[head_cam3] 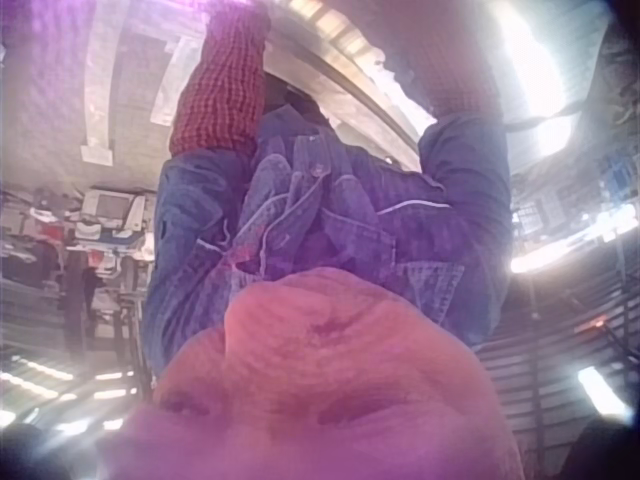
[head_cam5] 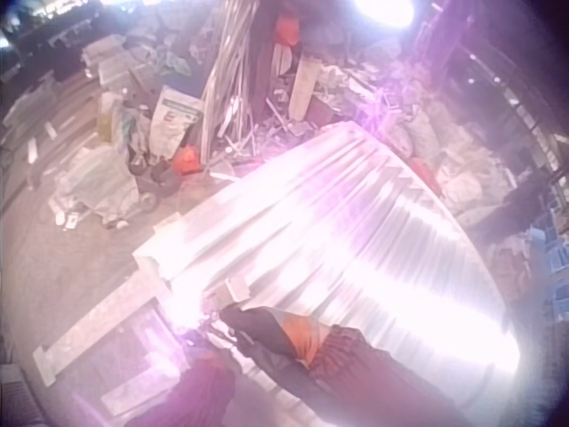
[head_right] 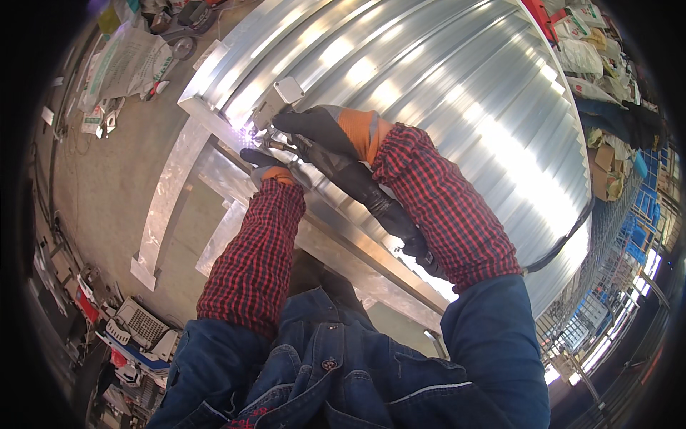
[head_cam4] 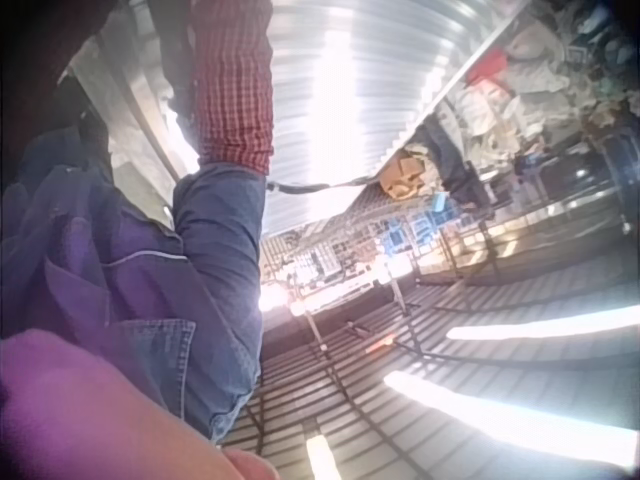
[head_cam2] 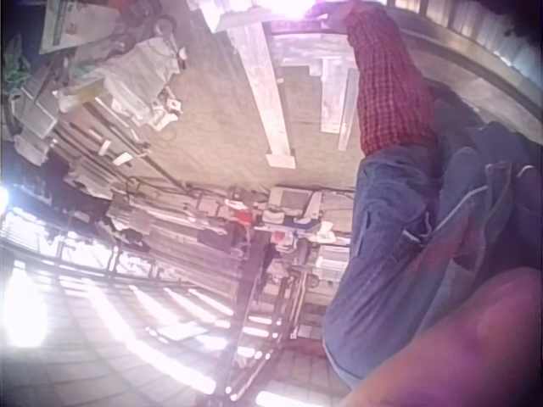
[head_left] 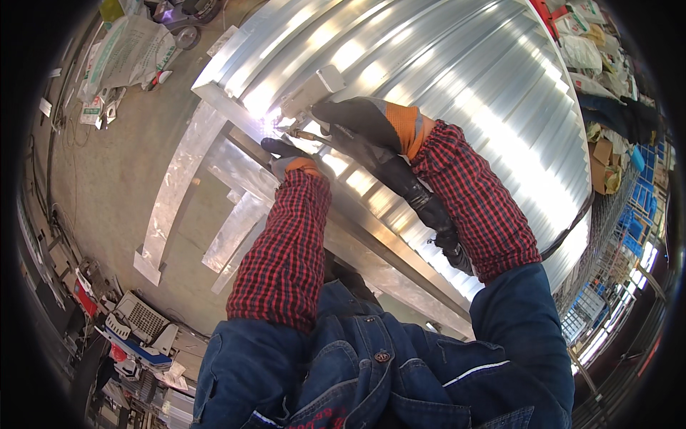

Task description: The person welds seams on a large curved metal panel using a handheld welding torch. They reposition the panel and continue welding along straight seams where metal frame pieces join the panel. The person wears gloves and a plaid shirt while working in a workshop.

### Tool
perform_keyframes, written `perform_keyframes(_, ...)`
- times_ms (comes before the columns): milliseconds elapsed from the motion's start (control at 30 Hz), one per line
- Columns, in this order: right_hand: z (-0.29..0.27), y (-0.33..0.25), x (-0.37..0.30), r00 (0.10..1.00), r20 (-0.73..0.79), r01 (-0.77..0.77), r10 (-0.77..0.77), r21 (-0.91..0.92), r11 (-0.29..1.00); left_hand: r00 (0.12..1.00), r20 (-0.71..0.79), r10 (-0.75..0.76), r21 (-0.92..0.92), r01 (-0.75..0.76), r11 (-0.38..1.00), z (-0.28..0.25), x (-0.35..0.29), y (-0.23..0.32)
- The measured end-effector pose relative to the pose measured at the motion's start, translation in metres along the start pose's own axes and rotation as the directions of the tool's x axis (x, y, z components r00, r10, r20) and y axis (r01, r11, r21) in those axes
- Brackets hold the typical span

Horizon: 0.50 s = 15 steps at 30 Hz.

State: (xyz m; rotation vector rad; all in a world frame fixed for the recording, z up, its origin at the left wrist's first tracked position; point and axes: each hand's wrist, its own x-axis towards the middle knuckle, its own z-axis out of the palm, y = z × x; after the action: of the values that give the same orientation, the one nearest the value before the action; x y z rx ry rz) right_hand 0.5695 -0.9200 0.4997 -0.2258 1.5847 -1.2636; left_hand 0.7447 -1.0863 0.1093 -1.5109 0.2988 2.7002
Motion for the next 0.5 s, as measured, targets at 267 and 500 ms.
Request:
perform_keyframes(267,0.002,-0.001,-0.006,0.997,-0.011,-0.075,0.076,0.009,0.997,0.998,-0.052,0.034,0.012,-0.033,0.999,0.017,-0.002,0.007)
perform_keyframes(500,0.004,0.002,-0.012,0.997,-0.036,-0.067,0.068,0.015,0.998,0.993,-0.097,0.065,0.029,-0.063,0.998,0.026,-0.008,0.008)
